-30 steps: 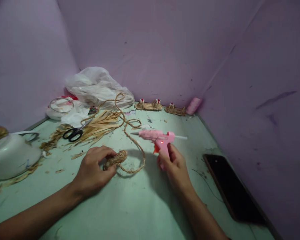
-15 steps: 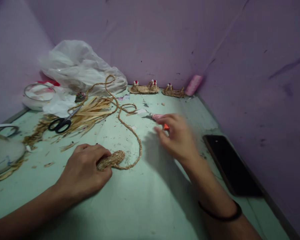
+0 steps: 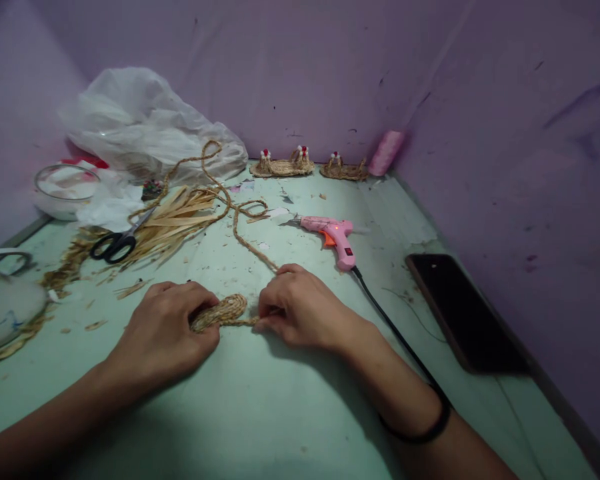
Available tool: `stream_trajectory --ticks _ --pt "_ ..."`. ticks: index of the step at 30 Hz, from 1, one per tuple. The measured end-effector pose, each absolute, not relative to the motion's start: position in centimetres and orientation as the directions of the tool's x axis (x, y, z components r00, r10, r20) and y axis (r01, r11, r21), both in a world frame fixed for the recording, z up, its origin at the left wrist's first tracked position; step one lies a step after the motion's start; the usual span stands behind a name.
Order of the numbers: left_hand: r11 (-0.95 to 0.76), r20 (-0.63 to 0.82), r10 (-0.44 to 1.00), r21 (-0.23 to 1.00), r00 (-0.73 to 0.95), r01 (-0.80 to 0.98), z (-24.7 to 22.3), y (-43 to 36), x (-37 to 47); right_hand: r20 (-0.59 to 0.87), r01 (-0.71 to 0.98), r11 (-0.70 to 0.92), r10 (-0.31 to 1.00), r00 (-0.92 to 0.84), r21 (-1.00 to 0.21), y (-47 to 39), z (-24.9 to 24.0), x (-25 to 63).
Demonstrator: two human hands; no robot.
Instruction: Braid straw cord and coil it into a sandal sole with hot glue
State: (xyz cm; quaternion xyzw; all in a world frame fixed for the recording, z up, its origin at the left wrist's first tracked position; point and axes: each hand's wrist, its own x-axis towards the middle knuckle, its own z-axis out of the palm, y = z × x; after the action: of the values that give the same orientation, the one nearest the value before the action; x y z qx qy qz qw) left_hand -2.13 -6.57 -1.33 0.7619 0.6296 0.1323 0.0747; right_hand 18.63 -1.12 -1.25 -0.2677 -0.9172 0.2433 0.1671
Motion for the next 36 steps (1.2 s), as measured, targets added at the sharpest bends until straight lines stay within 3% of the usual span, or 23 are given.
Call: stream_trajectory --ticks 6,15,21,29,36 --pt "-0.217 0.112 0.975 0.294 0.192 0.931 -1.2 -6.5 -2.1 0.180 0.491 0.673 0.672 -0.719 -0.553 -1.1 -2.2 18.3" --pt "-0.205 0.077 0.979 0.307 0.190 0.929 -1.1 -6.6 -2.1 0.225 0.567 0.699 0.695 -0.683 -0.436 -0.8 -2.2 17.9" --pt "-0.228 0.082 0.974 0.308 0.212 0.924 -1.1 -6.6 -2.1 0.261 0.638 0.638 0.765 -0.589 -0.430 -0.7 -2.6 17.2" --pt "-0.205 0.029 0.978 0.325 0.207 0.923 -0.6 -6.6 -2.2 0.324 0.583 0.676 0.732 -0.599 -0.451 -0.4 -3.1 17.3" --pt "-0.192 0.011 0.980 0.316 0.198 0.929 -0.4 -6.6 -2.1 0.305 0.470 0.694 0.687 -0.660 -0.546 0.1 -2.7 18.4"
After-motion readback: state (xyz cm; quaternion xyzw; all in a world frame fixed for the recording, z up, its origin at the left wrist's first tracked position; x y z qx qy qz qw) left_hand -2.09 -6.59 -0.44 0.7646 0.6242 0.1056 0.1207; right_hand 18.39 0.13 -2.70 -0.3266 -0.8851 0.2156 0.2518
